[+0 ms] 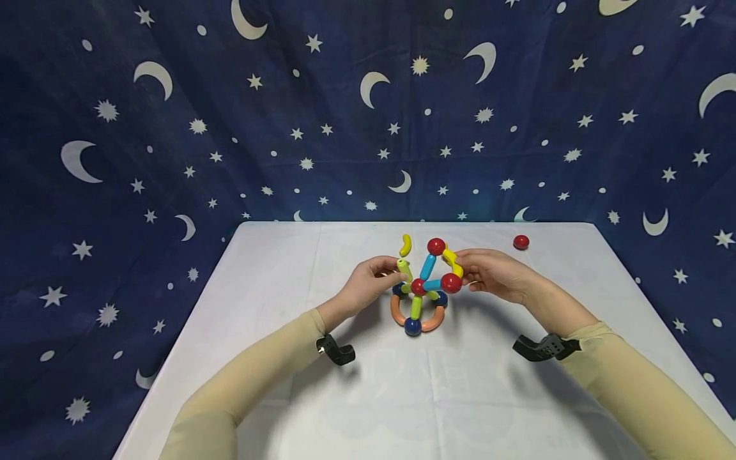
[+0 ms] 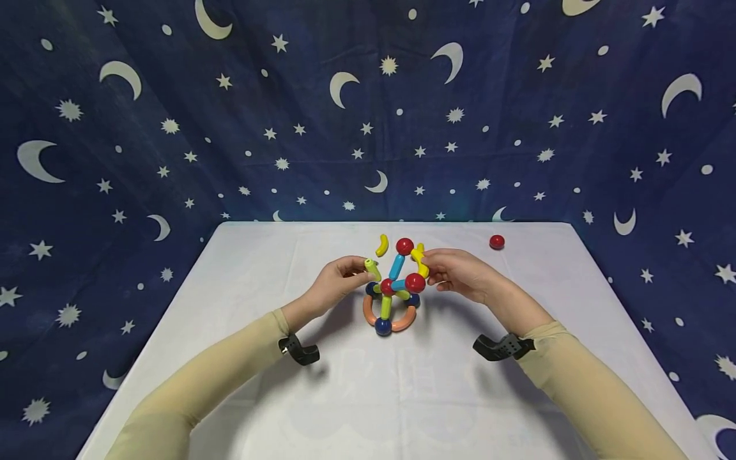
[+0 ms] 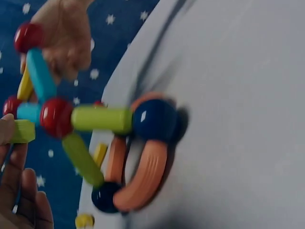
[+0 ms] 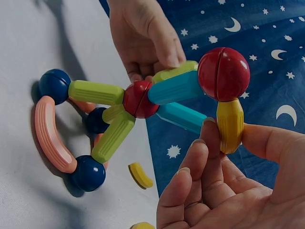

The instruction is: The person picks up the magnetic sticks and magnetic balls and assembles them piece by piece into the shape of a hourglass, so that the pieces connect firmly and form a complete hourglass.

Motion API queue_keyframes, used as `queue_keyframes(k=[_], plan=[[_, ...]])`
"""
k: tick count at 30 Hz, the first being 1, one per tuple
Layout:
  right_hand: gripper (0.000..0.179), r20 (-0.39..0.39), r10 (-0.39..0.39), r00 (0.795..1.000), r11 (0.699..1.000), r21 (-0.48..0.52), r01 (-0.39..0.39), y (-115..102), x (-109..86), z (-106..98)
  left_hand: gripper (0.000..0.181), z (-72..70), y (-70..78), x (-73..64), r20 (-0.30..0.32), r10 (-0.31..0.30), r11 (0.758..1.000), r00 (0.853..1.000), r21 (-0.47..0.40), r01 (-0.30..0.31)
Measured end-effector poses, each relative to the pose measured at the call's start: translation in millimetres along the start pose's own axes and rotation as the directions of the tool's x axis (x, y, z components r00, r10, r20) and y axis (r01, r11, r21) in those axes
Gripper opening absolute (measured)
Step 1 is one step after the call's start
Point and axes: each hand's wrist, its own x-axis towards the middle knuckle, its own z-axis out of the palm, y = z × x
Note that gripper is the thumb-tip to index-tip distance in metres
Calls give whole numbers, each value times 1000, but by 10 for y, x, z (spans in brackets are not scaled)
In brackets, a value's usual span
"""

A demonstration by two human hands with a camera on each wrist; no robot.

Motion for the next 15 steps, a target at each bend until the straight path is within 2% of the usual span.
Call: queue_keyframes(k=[4,15], plan=[[54,6,-4,1000,1000,4,4,11,2,-4,27,104,81,-55,34,21,1000,999,19,-22],[54,13,-11,1000,1000,4,11,4,-14,-1,28,189,92,-68,23,31,999,999,15,-32]])
